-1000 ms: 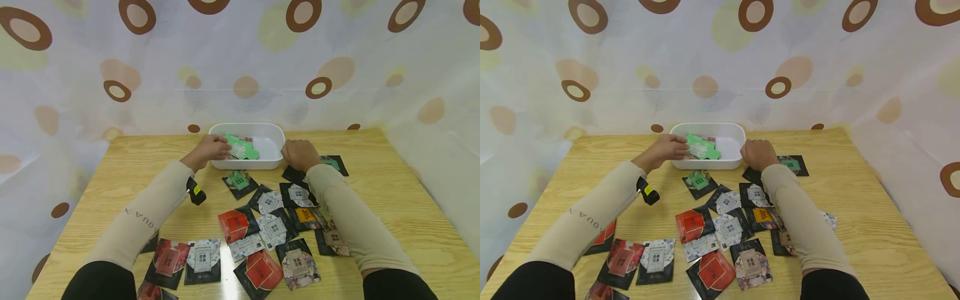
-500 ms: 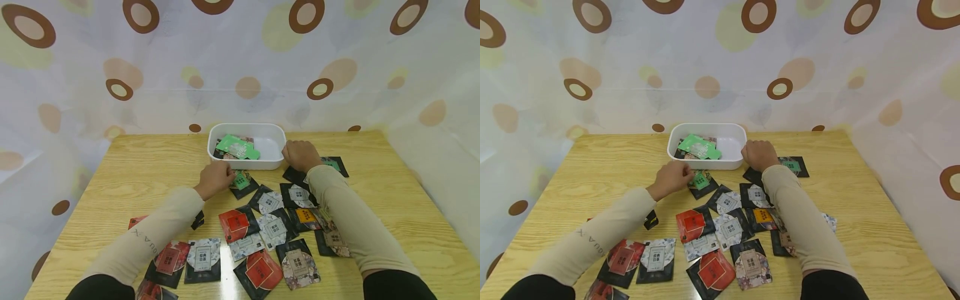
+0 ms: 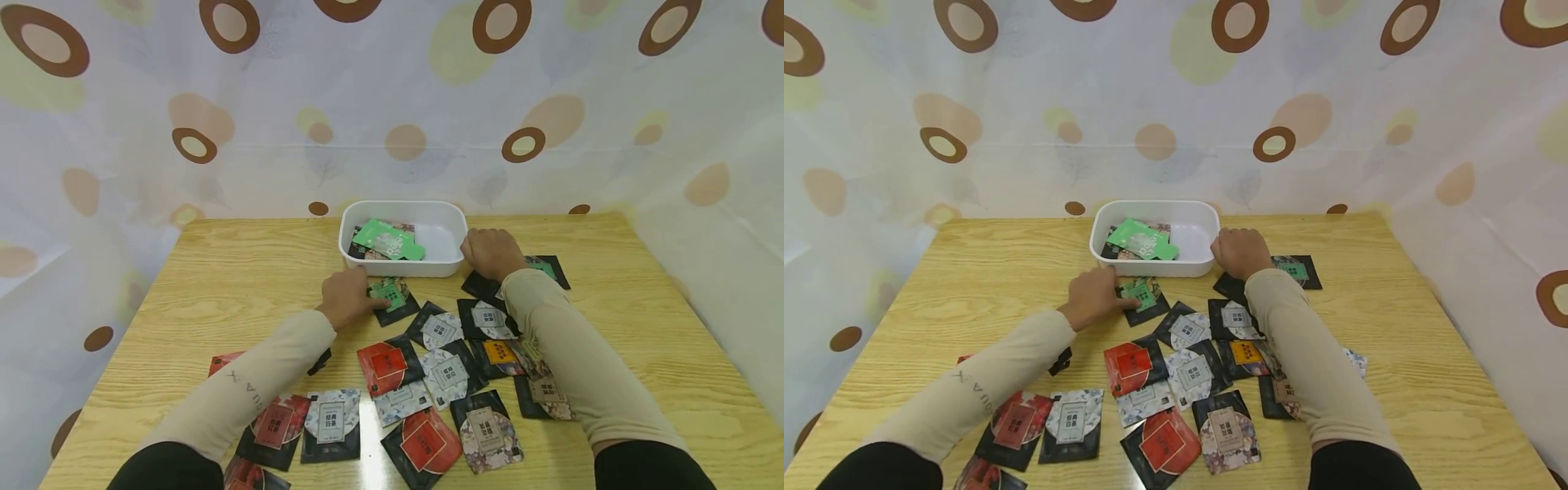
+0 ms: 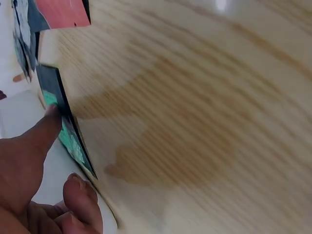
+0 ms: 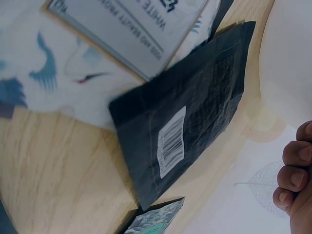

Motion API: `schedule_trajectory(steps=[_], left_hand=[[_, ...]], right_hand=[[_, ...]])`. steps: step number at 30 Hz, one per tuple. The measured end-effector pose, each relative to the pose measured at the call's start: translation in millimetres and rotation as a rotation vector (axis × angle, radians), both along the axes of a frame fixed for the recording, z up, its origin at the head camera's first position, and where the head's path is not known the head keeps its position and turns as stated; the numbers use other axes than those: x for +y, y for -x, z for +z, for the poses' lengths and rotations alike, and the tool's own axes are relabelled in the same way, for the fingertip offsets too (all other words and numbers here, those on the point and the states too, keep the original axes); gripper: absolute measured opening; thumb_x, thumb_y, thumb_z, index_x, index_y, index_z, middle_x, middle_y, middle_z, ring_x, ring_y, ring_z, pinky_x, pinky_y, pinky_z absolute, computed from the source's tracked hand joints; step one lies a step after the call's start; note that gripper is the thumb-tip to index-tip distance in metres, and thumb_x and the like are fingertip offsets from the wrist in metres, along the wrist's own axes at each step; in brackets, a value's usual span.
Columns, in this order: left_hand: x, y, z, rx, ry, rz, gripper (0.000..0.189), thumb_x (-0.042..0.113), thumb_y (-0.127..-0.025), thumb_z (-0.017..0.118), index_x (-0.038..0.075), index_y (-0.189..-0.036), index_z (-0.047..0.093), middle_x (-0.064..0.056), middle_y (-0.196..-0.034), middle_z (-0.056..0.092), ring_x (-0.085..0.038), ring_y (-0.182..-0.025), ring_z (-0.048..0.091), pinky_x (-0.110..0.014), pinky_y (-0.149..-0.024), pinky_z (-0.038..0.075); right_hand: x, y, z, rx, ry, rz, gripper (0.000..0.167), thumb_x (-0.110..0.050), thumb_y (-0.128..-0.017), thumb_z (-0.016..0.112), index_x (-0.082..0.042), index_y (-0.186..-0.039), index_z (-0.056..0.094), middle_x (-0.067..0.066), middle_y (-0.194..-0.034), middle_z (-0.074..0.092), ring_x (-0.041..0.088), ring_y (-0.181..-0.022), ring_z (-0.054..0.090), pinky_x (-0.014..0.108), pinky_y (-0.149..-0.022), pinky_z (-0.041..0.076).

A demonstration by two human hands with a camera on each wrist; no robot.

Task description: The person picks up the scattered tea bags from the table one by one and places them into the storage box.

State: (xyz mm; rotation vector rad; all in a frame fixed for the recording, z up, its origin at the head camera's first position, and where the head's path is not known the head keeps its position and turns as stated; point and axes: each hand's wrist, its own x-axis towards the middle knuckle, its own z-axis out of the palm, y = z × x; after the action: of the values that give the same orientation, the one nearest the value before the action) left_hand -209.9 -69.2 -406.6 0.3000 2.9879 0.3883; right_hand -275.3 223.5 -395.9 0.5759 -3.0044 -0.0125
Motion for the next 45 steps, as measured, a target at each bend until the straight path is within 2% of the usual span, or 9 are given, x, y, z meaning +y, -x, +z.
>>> schedule_trajectory(steps=[4, 10, 14, 18, 23, 30, 36, 42, 45], left_hand=[[-13.7, 4.1, 0.5, -0.061, 0.007, 0.008, 0.057, 0.059, -0.074, 0.081, 0.008, -0.091, 0.063, -0.001, -0.07, 0.057, -0.019, -0.065, 0.056, -0.03, -0.053, 0.037], [-22.6, 10.7, 4.3, -0.177, -0.007, 0.076, 0.056, 0.061, -0.074, 0.08, 0.008, -0.081, 0.064, 0.0, -0.062, 0.046, -0.018, -0.061, 0.049, -0.029, -0.055, 0.032], [-17.0, 10.1, 3.6, -0.162, -0.039, 0.066, 0.064, 0.065, -0.075, 0.077, 0.006, -0.099, 0.069, -0.005, -0.076, 0.062, -0.02, -0.069, 0.056, -0.03, -0.058, 0.037], [-12.3, 9.9, 4.8, -0.133, -0.044, 0.034, 0.063, 0.054, -0.073, 0.084, 0.004, -0.108, 0.067, -0.01, -0.092, 0.07, -0.022, -0.076, 0.06, -0.031, -0.059, 0.041], [-12.5, 12.7, 8.1, -0.172, -0.099, 0.038, 0.054, 0.039, -0.072, 0.09, 0.004, -0.1, 0.061, -0.006, -0.087, 0.061, -0.019, -0.076, 0.055, -0.029, -0.058, 0.038], [-15.4, 14.5, 5.0, -0.258, -0.292, 0.057, 0.045, 0.019, -0.07, 0.091, 0.009, -0.089, 0.052, -0.002, -0.084, 0.049, -0.019, -0.075, 0.05, -0.026, -0.063, 0.038], [-13.0, 16.3, 2.5, -0.318, -0.353, 0.093, 0.044, 0.012, -0.073, 0.088, 0.01, -0.071, 0.044, 0.001, -0.067, 0.042, -0.014, -0.059, 0.045, -0.025, -0.053, 0.035], [-15.0, 13.4, 2.6, -0.364, -0.43, 0.065, 0.01, 0.009, -0.083, 0.078, 0.003, -0.085, 0.07, -0.003, -0.078, 0.062, -0.012, -0.064, 0.052, -0.021, -0.055, 0.043], [-12.6, 10.8, 2.9, -0.362, -0.429, 0.06, 0.022, 0.024, -0.086, 0.079, 0.004, -0.09, 0.071, -0.004, -0.079, 0.064, -0.011, -0.06, 0.053, -0.021, -0.054, 0.043]], right_hand=[[-1, 0.6, 0.3, -0.006, -0.001, 0.005, 0.035, -0.017, -0.1, 0.026, -0.003, -0.078, 0.05, 0.011, -0.066, 0.055, 0.027, -0.059, 0.05, 0.04, -0.06, 0.044], [0, 0.1, 2.8, -0.007, -0.002, -0.004, 0.035, -0.017, -0.099, 0.026, -0.003, -0.077, 0.05, 0.01, -0.065, 0.053, 0.026, -0.058, 0.048, 0.039, -0.058, 0.042], [1, -0.1, 1.8, -0.007, 0.009, -0.007, 0.035, -0.017, -0.099, 0.027, -0.003, -0.077, 0.05, 0.01, -0.065, 0.053, 0.026, -0.057, 0.048, 0.038, -0.057, 0.041], [0, -0.6, -0.3, -0.013, 0.02, -0.004, 0.034, -0.017, -0.099, 0.028, -0.004, -0.077, 0.051, 0.011, -0.066, 0.054, 0.027, -0.058, 0.049, 0.039, -0.058, 0.042], [1, -0.2, -0.9, -0.008, 0.016, -0.008, 0.034, -0.017, -0.1, 0.028, -0.004, -0.077, 0.05, 0.011, -0.066, 0.055, 0.027, -0.058, 0.05, 0.04, -0.058, 0.043], [1, 1.1, -1.1, 0.001, 0.017, -0.003, 0.034, -0.017, -0.1, 0.029, -0.004, -0.077, 0.049, 0.011, -0.066, 0.054, 0.027, -0.057, 0.049, 0.039, -0.057, 0.042], [1, 1.7, -2.5, -0.011, 0.012, -0.012, 0.034, -0.017, -0.1, 0.028, -0.004, -0.077, 0.05, 0.011, -0.066, 0.054, 0.026, -0.058, 0.049, 0.039, -0.058, 0.042], [0, 1.3, -1.7, -0.007, 0.012, -0.015, 0.034, -0.017, -0.1, 0.028, -0.004, -0.077, 0.05, 0.012, -0.067, 0.055, 0.027, -0.058, 0.049, 0.039, -0.058, 0.043], [1, 1.9, -2.0, -0.002, 0.015, -0.011, 0.034, -0.017, -0.1, 0.028, -0.004, -0.077, 0.05, 0.012, -0.067, 0.056, 0.027, -0.058, 0.049, 0.039, -0.057, 0.042]])
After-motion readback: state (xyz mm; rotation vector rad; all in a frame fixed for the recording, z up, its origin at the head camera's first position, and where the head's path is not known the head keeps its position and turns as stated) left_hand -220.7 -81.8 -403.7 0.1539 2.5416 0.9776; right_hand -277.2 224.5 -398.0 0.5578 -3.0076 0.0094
